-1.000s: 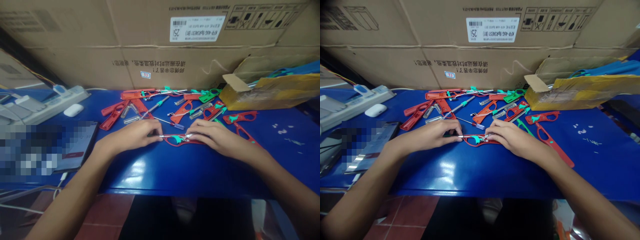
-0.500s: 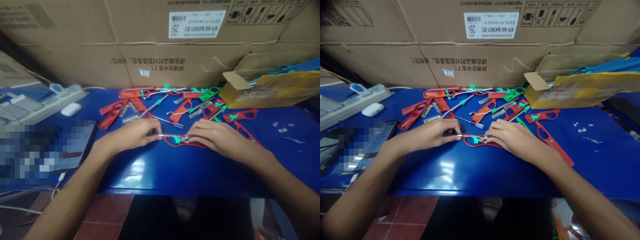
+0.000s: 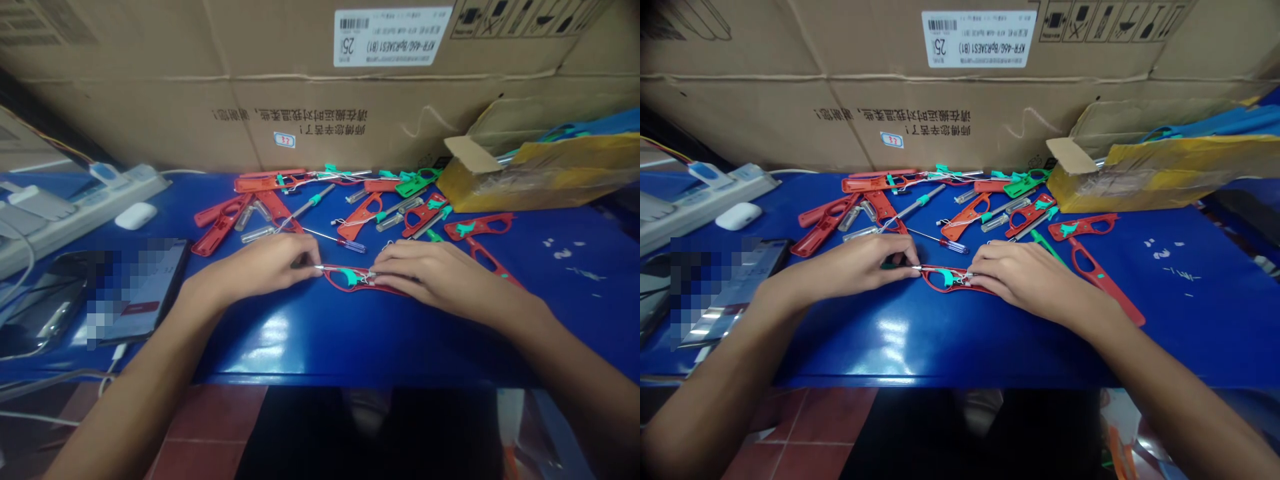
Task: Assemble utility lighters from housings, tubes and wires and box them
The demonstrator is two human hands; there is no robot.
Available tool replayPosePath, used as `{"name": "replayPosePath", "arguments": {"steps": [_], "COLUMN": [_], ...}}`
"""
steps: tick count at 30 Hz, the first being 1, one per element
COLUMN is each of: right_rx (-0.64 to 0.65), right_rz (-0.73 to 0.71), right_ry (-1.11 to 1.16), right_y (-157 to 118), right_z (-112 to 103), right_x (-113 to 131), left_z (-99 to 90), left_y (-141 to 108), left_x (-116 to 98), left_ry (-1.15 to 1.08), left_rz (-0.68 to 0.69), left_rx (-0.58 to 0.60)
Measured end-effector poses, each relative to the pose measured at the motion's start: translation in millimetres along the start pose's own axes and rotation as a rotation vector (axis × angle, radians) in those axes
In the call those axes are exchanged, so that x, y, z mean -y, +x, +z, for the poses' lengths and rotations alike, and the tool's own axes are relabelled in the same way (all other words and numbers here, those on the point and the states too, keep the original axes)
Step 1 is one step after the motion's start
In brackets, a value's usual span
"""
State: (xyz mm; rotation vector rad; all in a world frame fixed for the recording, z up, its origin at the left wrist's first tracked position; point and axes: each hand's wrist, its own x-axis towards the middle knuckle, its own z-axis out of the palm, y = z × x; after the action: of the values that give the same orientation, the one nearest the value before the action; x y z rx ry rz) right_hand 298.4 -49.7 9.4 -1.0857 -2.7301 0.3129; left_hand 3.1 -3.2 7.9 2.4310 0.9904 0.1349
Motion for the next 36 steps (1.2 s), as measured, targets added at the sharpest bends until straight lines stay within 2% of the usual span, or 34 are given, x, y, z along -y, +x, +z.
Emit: {"name": "replayPosePath", "arguments": {"steps": [7, 14, 22, 29, 36], "right_rx": [-0.063, 0.034, 0.012, -0.058, -0.038], "right_rz": [-0.005, 0.004, 0.006, -0.167, -0.116], "right_ry": [0.039, 0.229, 0.142, 0.008, 0.01], "right_y": [1.5, 0.5, -0.4, -0.8, 3.7], "right_z": [3.4, -2.1, 2.3, 5.7, 7.4], "right_x": [-5.7, -13.9, -13.2, -20.3, -16.8], "left_z": [-2.1, -2.7, -1.1, -1.9, -0.3], "left_y": [-1.2, -0.5, -0.4, -1.2, 0.4], "left_x": [-0.4, 0.5, 2.2, 0.6, 1.1], "left_ry": [-0.002, 0.006, -0.009, -0.007, -0.026], "left_rz": [-0.043, -0.036, -0.037, -0.049, -0.038], "left_rx": [0.022, 0.03, 0.022, 0.021, 0.012]}}
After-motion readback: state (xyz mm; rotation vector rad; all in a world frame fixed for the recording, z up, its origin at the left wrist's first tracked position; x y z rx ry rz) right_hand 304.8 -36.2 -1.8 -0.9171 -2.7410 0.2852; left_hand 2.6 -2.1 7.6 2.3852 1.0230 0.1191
